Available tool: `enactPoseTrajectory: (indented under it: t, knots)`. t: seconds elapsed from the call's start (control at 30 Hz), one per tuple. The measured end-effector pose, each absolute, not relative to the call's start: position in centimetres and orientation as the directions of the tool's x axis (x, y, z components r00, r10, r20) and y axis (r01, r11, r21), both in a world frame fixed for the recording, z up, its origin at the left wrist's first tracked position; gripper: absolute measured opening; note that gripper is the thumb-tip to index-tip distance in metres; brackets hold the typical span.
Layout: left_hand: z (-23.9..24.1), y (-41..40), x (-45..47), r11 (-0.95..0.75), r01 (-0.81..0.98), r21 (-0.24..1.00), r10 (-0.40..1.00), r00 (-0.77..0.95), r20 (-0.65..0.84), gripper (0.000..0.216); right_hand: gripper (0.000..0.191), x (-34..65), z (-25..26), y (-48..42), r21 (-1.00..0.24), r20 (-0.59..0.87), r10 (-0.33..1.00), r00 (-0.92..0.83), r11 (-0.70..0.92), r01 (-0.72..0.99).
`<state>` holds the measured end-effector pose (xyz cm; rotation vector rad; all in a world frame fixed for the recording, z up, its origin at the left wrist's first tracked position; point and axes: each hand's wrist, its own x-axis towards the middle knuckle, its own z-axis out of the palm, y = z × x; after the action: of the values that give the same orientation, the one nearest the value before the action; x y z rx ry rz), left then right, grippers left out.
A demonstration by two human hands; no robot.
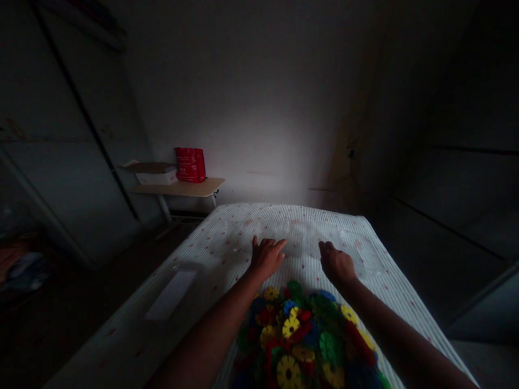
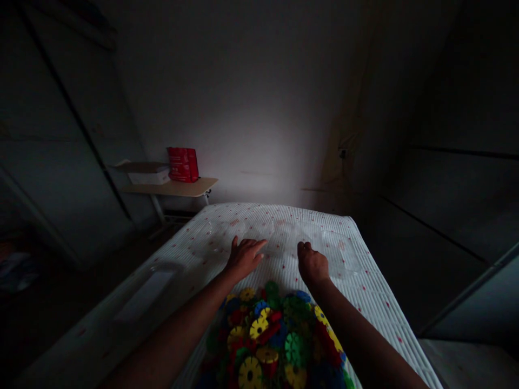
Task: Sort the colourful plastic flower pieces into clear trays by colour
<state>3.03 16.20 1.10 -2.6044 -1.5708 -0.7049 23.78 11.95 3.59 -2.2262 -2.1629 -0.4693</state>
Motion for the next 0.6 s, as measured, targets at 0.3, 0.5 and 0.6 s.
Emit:
enactPoseTrajectory:
  t: [0.3,0.5,0.6]
  knots:
    - [1.2,16.7,4.2,-0.447,0.870,0.210,0.866,0.361,0.346,0.016,0.034,25.1,2.5,11.7,0.238,0.143,0.989,-0.034,-0.001,0.971]
    - [0.9,16.5,4.4,-0.447,0.875,0.186,0.858,0.361,0.365,0.015,0.037,25.2,2.6,10.8,0.267,0.133,0.988,-0.072,0.034,0.963]
    - [1.2,16.1,4.3,-0.445,0.876,0.183,0.856,0.356,0.375,0.019,0.039,25.4,2.3,10.7,0.277,0.141,0.988,-0.069,0.028,0.961]
